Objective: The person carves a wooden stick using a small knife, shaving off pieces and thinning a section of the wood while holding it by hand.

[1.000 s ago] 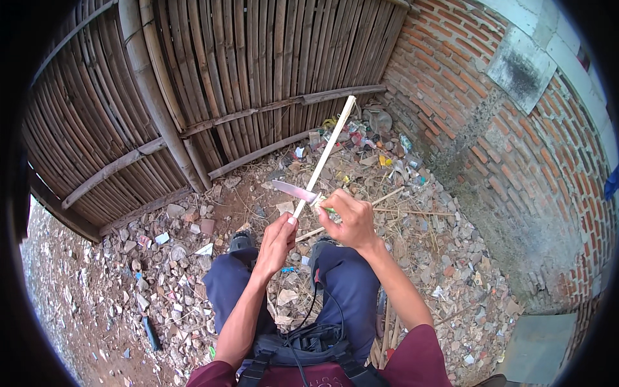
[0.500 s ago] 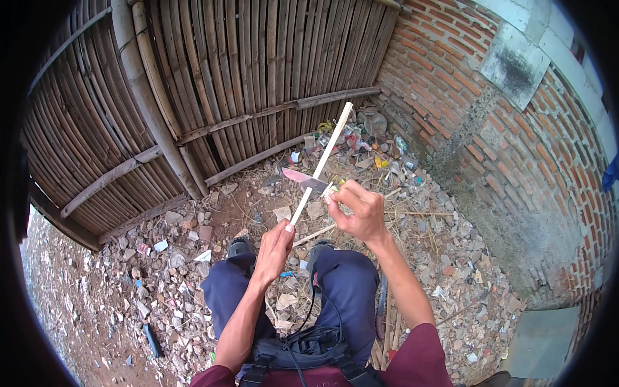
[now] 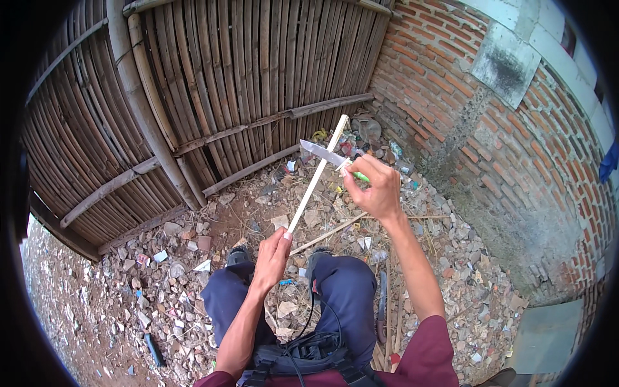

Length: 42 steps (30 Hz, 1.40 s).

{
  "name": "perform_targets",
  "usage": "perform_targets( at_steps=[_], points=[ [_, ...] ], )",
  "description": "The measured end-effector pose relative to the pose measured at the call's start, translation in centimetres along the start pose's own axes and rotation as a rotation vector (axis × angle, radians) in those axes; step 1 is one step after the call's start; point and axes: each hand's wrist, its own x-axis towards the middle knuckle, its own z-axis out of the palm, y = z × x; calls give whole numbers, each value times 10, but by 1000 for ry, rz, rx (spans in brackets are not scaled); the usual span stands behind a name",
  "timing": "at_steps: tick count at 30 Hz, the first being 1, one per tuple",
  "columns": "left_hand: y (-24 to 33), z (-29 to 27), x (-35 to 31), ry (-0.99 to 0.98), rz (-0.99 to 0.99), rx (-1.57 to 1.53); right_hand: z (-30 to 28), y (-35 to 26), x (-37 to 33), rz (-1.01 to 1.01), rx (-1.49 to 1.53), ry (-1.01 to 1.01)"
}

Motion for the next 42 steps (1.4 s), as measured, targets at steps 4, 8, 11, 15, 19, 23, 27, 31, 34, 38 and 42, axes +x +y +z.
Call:
perform_targets(
  at_steps=[4, 8, 11, 15, 19, 23, 27, 31, 34, 38, 42],
  points=[
    [-1, -1, 1, -10, -2, 12, 3, 11, 9, 9, 33, 55],
    [-2, -1, 0, -20, -19, 20, -2, 26, 25, 24, -9, 84],
    [0, 0, -3, -17, -21, 25, -7, 35, 39, 70, -59, 150],
    [12, -4, -7, -4, 5, 46, -27, 77, 51, 265, 43, 328],
    [9, -3, 2, 50, -100, 50, -24, 57, 33, 278, 345, 343],
    [11, -1, 0, 49, -85, 34, 1, 14, 2, 235, 288, 151],
    [6, -1, 1, 92, -22, 49, 17, -12, -15, 17, 104, 55],
    [8, -1, 1, 79, -61, 11, 20, -15, -17, -28, 66, -22],
    [8, -1, 0, 83, -59, 15, 18, -14, -19, -43, 53, -58],
    [10, -1, 1, 101, -60, 11, 19, -29, -29, -65, 47, -133],
    [7, 0, 1, 122, -62, 18, 30, -44, -48, -89, 82, -199]
  ],
)
